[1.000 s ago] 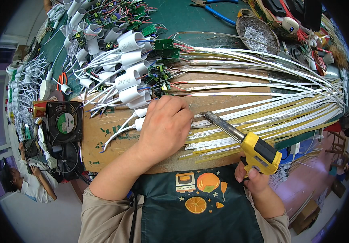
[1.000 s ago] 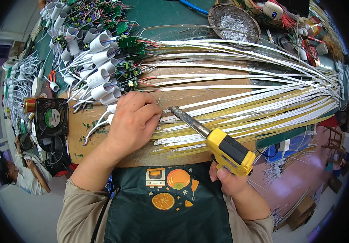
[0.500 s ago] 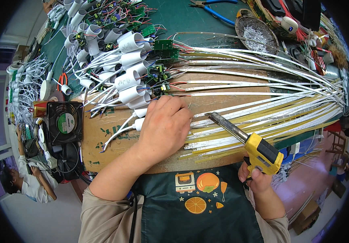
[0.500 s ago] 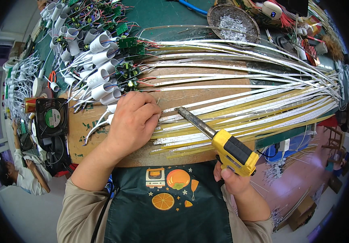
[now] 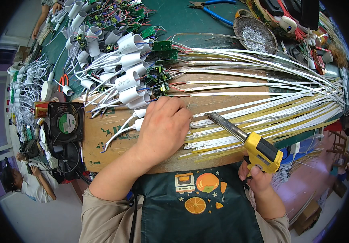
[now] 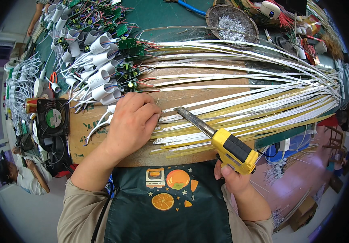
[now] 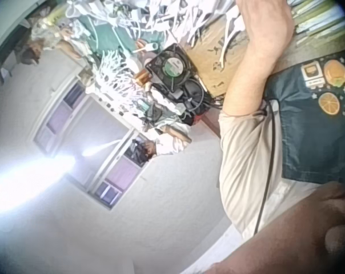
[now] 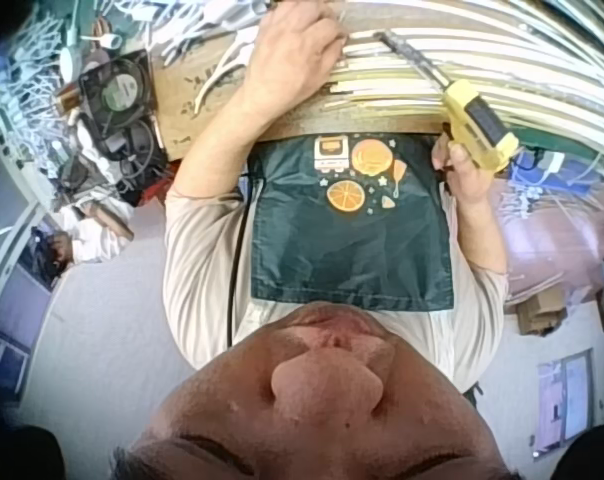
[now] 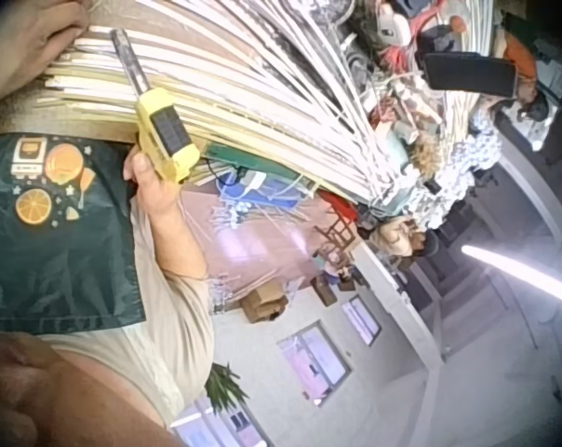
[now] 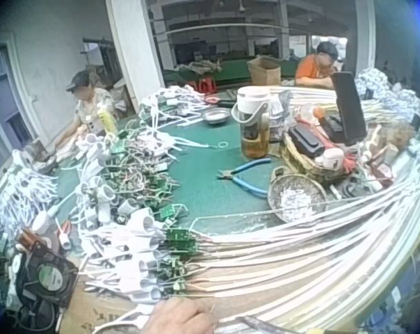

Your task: The person aligns wires from light driver components onto LED light strips by hand and solders them together using a handheld soldering tool on a workbench.

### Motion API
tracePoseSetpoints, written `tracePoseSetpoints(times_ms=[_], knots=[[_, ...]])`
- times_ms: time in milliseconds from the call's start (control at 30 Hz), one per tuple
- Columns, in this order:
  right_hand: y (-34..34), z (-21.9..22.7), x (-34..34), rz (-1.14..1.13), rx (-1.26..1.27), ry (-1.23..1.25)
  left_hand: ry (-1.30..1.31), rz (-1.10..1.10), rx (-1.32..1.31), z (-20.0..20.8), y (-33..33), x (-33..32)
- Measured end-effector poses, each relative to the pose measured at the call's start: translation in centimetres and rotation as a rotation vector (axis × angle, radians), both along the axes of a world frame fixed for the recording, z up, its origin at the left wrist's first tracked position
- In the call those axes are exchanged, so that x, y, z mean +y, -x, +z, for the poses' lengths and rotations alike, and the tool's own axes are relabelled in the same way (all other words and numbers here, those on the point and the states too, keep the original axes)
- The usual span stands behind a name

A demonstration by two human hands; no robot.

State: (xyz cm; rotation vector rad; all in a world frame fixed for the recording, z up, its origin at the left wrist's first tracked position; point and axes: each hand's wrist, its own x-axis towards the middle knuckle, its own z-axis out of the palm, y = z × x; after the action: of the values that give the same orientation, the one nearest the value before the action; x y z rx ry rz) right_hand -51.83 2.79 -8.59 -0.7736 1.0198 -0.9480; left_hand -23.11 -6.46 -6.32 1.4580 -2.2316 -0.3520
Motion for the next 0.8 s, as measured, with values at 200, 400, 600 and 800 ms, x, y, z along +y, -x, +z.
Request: tracePoseSetpoints(times_ms=[200,400,600,800], knots=[[0.1,-0.4,0.1,-0.005,-0.017,0.004,0.003,0.007,-0.091,0.8,-0.4,0.2],[1.0,-1.4,0.5,0.015,-0.093,0.015,-0.005,-0.033,-0.086,0.5,-0.4,0.0],[0.9,-1.5,0.4,0.024,-0.098,0.023,0.034,-0.018,-0.018,-0.2,-0.4,0.0],[0.8,-1.3,0.3,0.029,-0.086,0.038,0.048,-0.011,0.007,-0.3,-0.3,0.0]])
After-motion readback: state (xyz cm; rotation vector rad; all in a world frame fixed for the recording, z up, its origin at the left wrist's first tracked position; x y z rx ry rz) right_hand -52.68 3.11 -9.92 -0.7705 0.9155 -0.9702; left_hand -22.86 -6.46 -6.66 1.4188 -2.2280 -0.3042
